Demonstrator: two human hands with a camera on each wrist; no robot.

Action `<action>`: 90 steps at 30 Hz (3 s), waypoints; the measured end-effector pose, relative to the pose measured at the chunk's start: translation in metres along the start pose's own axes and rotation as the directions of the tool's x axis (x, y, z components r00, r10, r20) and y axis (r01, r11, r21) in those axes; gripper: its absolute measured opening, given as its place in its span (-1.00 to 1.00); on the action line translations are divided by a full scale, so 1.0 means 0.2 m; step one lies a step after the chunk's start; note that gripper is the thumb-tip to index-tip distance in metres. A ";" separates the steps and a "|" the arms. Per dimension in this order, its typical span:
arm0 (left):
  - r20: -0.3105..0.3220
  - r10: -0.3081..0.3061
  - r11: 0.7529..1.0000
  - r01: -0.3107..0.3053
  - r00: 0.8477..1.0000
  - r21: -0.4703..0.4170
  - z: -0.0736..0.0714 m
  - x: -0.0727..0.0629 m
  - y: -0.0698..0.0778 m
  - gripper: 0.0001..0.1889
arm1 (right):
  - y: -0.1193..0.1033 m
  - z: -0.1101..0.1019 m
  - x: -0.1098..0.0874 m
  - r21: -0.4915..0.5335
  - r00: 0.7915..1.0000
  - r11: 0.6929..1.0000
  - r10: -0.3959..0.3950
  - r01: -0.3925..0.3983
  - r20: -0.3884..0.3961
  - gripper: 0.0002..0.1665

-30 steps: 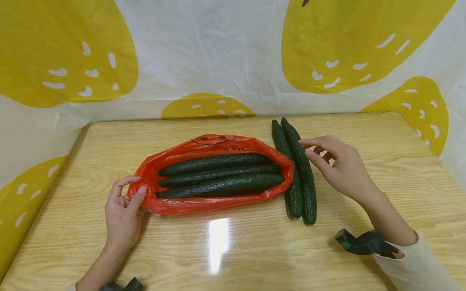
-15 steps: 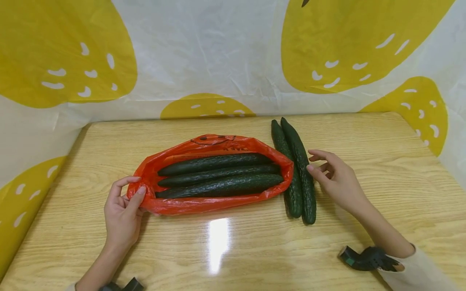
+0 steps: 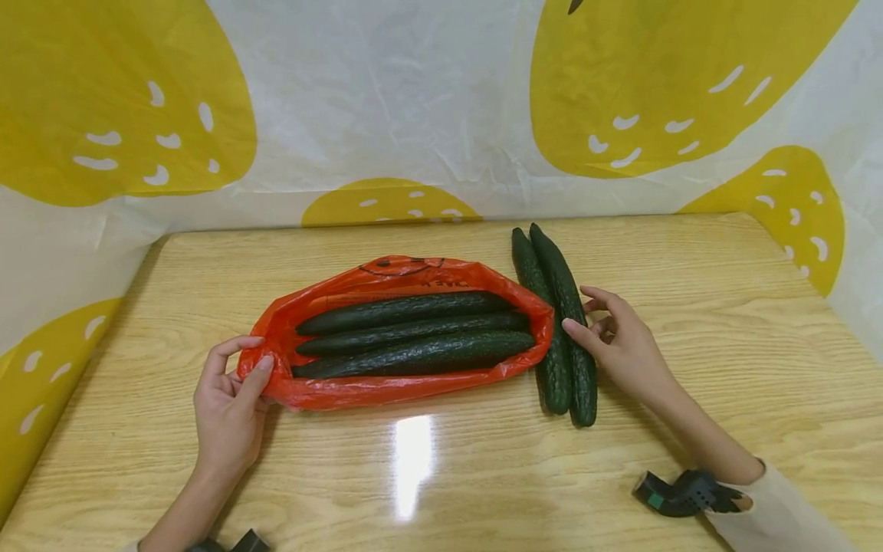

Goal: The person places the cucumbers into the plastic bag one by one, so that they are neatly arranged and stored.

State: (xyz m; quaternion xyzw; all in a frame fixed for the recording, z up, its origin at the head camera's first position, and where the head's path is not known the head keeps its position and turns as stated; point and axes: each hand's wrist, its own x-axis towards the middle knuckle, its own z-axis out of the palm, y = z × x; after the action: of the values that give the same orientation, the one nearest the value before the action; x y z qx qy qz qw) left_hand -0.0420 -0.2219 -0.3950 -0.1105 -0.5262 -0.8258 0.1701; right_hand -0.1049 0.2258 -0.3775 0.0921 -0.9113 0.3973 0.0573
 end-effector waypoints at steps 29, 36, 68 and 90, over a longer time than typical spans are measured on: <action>-0.003 -0.004 1.000 0.004 1.000 -0.027 0.00 0.00 0.00 -0.70 | 0.03 -0.04 0.01 -0.071 0.992 0.989 -0.129 0.130 0.020 -0.39; 0.008 0.005 0.997 -0.005 1.000 -0.078 0.00 0.01 0.00 -0.70 | 0.03 0.00 0.01 -0.220 0.965 0.954 -0.233 0.204 -0.118 -0.44; -0.036 -0.011 1.000 0.012 0.999 0.025 0.01 -0.01 0.01 -0.71 | -0.02 -0.02 0.07 -0.277 0.993 0.956 -0.111 0.093 -0.049 -0.34; -0.060 0.003 1.000 -0.003 0.998 0.001 0.01 0.00 0.01 -0.72 | -0.24 -0.15 0.09 0.038 0.965 0.991 -0.118 0.131 -0.232 -0.38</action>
State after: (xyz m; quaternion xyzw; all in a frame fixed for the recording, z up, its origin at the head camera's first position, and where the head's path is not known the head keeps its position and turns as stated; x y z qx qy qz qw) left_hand -0.0413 -0.2203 -0.3921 -0.0865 -0.5212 -0.8282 0.1869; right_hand -0.1118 0.2140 -0.3203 0.1042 -0.8802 0.4247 0.1845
